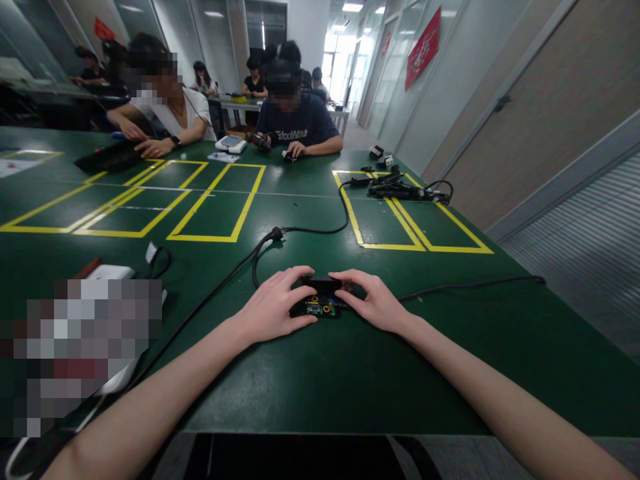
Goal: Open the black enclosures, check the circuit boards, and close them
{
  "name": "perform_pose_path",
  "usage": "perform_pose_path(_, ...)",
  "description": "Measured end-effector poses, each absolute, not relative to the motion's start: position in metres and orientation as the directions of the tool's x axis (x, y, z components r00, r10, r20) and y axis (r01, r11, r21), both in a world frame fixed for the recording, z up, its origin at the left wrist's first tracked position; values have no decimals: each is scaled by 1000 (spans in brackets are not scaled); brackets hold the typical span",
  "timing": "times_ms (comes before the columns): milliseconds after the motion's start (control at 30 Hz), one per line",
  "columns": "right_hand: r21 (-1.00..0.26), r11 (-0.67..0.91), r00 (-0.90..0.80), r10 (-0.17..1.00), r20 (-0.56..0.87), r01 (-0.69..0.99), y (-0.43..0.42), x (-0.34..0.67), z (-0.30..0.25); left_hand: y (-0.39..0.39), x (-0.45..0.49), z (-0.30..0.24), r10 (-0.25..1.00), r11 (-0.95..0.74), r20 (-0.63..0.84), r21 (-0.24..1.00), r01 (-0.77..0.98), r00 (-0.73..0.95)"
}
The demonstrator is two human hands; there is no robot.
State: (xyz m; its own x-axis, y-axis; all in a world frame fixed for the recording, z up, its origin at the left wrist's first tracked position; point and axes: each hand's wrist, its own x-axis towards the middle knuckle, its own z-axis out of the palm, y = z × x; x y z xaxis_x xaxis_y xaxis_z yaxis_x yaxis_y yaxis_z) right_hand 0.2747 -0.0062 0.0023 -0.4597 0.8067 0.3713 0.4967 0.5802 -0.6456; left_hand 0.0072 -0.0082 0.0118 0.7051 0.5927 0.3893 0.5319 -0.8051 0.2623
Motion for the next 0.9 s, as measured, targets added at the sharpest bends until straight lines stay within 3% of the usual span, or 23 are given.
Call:
perform_pose_path(433, -493, 693, -446, 718, 534, 526, -11, 271, -4, -9, 9, 11, 708, -688, 342, 529, 496, 618)
perform_pose_path(900, -489, 746, -550, 665, 506, 452, -11, 275, 7, -10, 9, 15, 743, -644, 283, 549, 533, 606)
